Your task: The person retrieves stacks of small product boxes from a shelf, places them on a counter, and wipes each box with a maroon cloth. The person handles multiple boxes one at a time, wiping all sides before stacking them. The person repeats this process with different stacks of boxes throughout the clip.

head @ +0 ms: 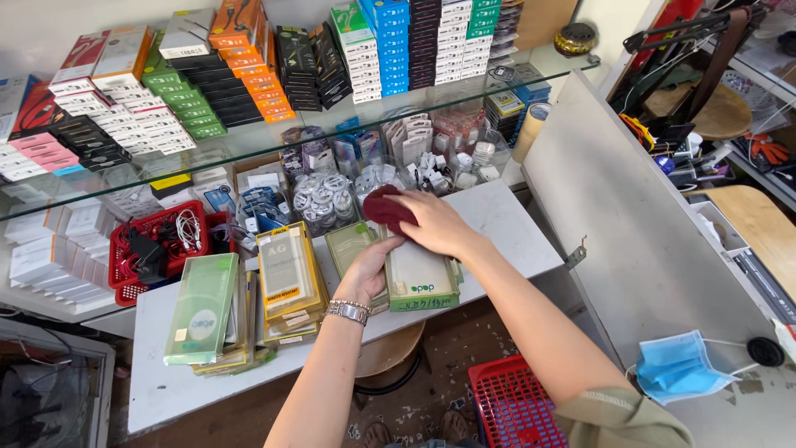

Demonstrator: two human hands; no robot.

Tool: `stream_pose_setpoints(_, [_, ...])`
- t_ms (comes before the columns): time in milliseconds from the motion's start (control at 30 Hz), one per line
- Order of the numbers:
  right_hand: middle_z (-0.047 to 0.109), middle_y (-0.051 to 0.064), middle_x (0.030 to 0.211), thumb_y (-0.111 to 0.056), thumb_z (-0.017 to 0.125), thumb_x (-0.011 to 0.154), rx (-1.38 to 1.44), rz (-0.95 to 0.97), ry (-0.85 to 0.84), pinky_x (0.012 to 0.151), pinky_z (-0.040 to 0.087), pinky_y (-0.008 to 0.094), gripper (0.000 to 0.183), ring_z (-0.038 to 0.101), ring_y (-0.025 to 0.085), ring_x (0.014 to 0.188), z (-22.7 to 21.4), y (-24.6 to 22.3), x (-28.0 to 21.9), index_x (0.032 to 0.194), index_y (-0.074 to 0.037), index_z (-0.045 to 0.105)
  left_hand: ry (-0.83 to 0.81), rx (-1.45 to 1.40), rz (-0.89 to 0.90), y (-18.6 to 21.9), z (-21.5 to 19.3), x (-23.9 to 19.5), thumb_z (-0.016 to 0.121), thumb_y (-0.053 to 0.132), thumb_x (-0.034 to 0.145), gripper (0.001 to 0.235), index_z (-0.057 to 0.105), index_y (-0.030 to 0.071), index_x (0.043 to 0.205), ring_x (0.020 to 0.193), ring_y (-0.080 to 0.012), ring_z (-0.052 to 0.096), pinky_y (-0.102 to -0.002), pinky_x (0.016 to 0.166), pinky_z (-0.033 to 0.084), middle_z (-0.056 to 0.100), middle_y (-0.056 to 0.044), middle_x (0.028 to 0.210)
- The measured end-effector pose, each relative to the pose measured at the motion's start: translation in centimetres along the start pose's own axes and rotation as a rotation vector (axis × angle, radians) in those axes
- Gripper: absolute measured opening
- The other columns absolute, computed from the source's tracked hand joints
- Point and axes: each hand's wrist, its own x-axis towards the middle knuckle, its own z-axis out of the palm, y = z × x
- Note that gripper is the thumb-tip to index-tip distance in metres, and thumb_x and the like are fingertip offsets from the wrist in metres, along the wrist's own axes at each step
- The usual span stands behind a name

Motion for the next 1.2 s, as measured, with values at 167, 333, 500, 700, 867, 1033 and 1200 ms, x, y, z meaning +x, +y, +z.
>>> stream_pose_setpoints(167, [0.069,0.020,0.123,-0.046,0.064,0.088,0.062,0.384,-0.242,0.097,0.051,0.045,0.056,0.065,0.039,0.114,-0.6,2.9,3.3,0.137,-0.018,0.062,-0.009,0.070,-0.090,0.9,1.3,-1.8,0.067,0.017,0.097,0.034,0.063,-0.007,0.121,0.098,-0.0251,0.074,-0.039,0.089,0.061,0.073,-0.017,0.114])
stream_pose_setpoints(333, [0.076,0.021,0.110,-0.055,0.060,0.089,0.243,0.596,-0.300,0.089,0.055,0.043,0.061,0.073,0.032,0.100,0.3,7.1,4.6,0.116,-0.002,0.074,-0.051,0.112,-0.117,1.5,2.6,-2.4,0.067,0.017,0.095,0.036,0.063,-0.006,0.122,0.092,-0.0247,0.076,-0.038,0.081,0.064,0.074,-0.018,0.111])
stream_pose_setpoints(500, [0.076,0.017,0.114,-0.054,0.062,0.087,0.414,0.785,-0.384,0.088,0.053,0.041,0.064,0.070,0.027,0.098,2.4,11.1,3.9,0.116,0.002,0.075,-0.067,0.168,-0.161,1.4,3.0,-2.8,0.067,0.020,0.096,0.039,0.063,-0.009,0.122,0.086,-0.0241,0.077,-0.037,0.075,0.065,0.075,-0.019,0.108])
stream_pose_setpoints(700, [0.068,0.016,0.128,-0.047,0.065,0.092,0.544,0.950,-0.243,0.093,0.052,0.041,0.061,0.066,0.026,0.110,1.9,14.9,2.8,0.130,0.000,0.066,-0.017,0.238,-0.119,1.7,4.3,-3.3,0.067,0.019,0.095,0.040,0.062,-0.008,0.123,0.089,-0.0245,0.076,-0.037,0.077,0.065,0.075,-0.019,0.109])
stream_pose_setpoints(867, [0.070,0.010,0.122,-0.034,0.060,0.100,1.535,0.782,0.117,0.093,0.058,0.035,0.050,0.069,0.020,0.106,1.5,13.6,-0.6,0.138,-0.001,0.056,-0.013,0.232,-0.034,2.8,4.7,-3.0,0.066,0.018,0.092,0.039,0.058,-0.003,0.123,0.093,-0.0252,0.075,-0.040,0.080,0.064,0.073,-0.018,0.111])
stream_pose_setpoints(1033, [0.072,0.003,0.114,-0.029,0.067,0.094,1.275,0.689,-0.143,0.085,0.057,0.030,0.049,0.068,0.011,0.097,-0.7,11.8,-0.9,0.136,-0.006,0.059,-0.062,0.243,-0.113,3.2,3.9,-2.6,0.068,0.019,0.094,0.041,0.062,-0.009,0.124,0.090,-0.0245,0.076,-0.037,0.078,0.064,0.075,-0.018,0.110])
stream_pose_setpoints(1200, [0.073,0.005,0.107,-0.027,0.073,0.092,1.059,0.700,-0.168,0.078,0.057,0.030,0.048,0.067,0.012,0.089,-1.5,10.9,0.2,0.131,0.000,0.064,-0.044,0.210,-0.122,3.4,3.5,-2.4,0.070,0.018,0.094,0.042,0.062,-0.009,0.125,0.088,-0.0247,0.075,-0.037,0.077,0.063,0.074,-0.019,0.109])
